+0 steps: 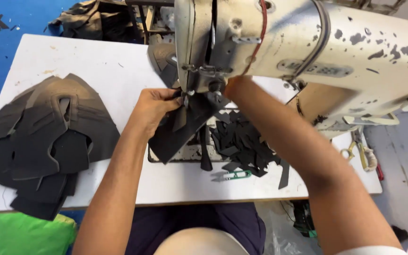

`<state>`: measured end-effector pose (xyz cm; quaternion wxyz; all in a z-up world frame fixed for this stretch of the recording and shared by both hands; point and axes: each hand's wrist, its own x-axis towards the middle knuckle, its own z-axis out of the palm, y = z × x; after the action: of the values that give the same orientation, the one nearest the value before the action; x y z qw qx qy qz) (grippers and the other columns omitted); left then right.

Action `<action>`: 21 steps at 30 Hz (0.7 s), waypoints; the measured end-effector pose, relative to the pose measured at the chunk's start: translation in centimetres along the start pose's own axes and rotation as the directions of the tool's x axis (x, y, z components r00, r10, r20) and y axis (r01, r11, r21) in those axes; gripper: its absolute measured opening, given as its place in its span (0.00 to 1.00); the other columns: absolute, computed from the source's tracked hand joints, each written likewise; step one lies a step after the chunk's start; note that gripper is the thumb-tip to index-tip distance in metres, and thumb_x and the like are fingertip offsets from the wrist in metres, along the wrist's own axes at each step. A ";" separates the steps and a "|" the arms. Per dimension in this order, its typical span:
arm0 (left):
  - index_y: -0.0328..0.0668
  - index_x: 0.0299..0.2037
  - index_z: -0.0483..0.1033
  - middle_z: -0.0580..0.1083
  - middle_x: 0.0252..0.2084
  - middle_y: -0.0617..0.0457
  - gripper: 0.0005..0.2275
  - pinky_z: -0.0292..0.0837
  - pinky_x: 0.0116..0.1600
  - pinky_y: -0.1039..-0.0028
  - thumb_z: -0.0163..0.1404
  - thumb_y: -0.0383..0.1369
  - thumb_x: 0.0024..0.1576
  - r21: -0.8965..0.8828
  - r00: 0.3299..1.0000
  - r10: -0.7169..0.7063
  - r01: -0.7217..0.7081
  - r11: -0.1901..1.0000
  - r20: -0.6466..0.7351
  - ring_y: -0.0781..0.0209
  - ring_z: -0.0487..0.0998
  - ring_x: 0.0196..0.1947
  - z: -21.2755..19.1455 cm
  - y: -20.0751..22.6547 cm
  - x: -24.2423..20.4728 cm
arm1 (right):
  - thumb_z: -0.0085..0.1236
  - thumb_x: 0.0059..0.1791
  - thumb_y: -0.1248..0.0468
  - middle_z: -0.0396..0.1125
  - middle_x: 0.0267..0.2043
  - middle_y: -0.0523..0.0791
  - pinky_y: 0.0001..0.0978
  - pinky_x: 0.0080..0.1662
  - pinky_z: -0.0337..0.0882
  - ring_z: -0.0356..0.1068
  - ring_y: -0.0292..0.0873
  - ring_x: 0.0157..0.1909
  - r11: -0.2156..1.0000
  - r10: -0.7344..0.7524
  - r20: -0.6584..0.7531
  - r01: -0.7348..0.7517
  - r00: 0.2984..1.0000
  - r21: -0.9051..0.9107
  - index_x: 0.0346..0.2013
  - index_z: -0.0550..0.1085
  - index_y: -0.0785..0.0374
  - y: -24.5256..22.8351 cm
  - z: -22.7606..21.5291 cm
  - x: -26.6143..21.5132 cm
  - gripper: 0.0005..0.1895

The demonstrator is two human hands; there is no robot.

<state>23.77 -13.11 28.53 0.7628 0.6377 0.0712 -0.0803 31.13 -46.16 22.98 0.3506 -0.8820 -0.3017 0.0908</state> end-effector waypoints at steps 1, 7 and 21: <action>0.31 0.41 0.84 0.80 0.31 0.53 0.06 0.71 0.31 0.78 0.57 0.21 0.55 -0.001 1.000 0.016 -0.016 1.000 0.011 0.68 0.77 0.26 -0.1 0.5 0.2 | 0.54 0.53 0.62 0.72 0.50 0.52 0.40 0.53 0.71 0.73 0.47 0.53 1.000 0.012 -0.005 -0.012 1.000 -0.006 0.50 0.74 0.66 -0.4 -0.3 1.4 0.13; 0.32 0.42 0.83 0.80 0.31 0.55 0.05 0.67 0.32 0.77 0.57 0.23 0.57 -0.145 0.997 -0.075 0.079 0.986 0.031 0.69 0.74 0.25 -1.6 -1.6 1.3 | 0.56 0.53 0.62 0.74 0.48 0.50 0.38 0.52 0.73 0.75 0.46 0.51 0.999 0.025 0.010 -0.025 1.000 -0.022 0.48 0.75 0.64 0.9 0.4 7.7 0.12; 0.27 0.50 0.77 0.82 0.37 0.52 0.14 0.79 0.41 0.81 0.56 0.23 0.54 -0.117 0.988 -0.116 0.128 0.985 0.103 0.70 0.82 0.34 -0.2 0.5 -1.3 | 0.62 0.47 0.59 0.76 0.42 0.47 0.36 0.46 0.75 0.77 0.45 0.45 0.977 0.150 0.011 -0.146 0.989 -0.154 0.48 0.78 0.61 -19.3 -8.8 -5.4 0.17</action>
<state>22.59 -12.80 29.26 0.7967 0.5795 0.0783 -0.1526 21.02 -43.32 42.22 0.2710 -0.9251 -0.2452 0.1031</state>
